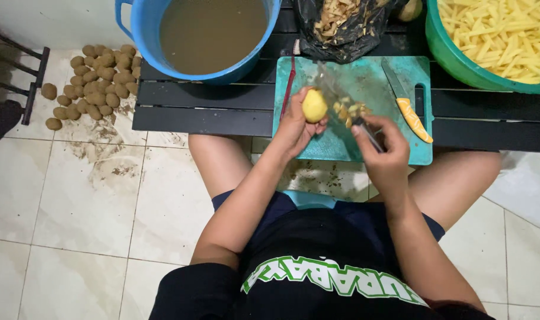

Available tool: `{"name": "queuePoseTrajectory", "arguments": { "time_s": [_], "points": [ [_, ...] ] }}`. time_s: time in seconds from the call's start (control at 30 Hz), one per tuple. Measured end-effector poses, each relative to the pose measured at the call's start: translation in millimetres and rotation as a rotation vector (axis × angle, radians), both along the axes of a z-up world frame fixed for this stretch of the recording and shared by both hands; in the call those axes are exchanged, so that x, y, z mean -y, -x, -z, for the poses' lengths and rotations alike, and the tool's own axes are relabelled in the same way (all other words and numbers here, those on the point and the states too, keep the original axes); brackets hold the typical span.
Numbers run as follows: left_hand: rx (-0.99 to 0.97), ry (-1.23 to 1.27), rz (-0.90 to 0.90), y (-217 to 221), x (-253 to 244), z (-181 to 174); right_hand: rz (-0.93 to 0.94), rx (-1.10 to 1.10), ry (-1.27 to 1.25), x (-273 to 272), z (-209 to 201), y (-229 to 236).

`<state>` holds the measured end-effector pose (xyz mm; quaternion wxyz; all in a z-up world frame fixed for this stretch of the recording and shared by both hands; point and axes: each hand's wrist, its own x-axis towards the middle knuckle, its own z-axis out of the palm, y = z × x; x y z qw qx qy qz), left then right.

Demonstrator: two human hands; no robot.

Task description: Peeling and slicing a potato on a cutting board using a knife

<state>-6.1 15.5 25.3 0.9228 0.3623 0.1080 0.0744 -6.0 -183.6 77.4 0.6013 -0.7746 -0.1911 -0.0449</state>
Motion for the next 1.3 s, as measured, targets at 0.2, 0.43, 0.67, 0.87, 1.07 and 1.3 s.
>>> {"name": "queuePoseTrajectory", "arguments": {
  "time_s": [0.2,0.43,0.67,0.87,1.07,1.3],
  "points": [
    [-0.106,-0.033,-0.021,3,3,-17,-0.019,0.205,0.116,2,-10,25],
    [-0.071,-0.066,0.071,-3,6,24,0.013,0.358,0.105,-6,4,3],
    [0.131,-0.18,0.139,6,11,-3,-0.035,0.041,-0.113,6,22,-41],
    [0.126,-0.259,-0.007,1,-1,5,-0.044,-0.056,-0.155,8,33,-36],
    [0.057,-0.421,-0.062,-7,-9,27,-0.078,-0.213,-0.225,1,37,-25],
    [0.028,-1.195,0.033,0,-1,-2,-0.079,-0.292,-0.255,-6,39,-33]
  ]
}}
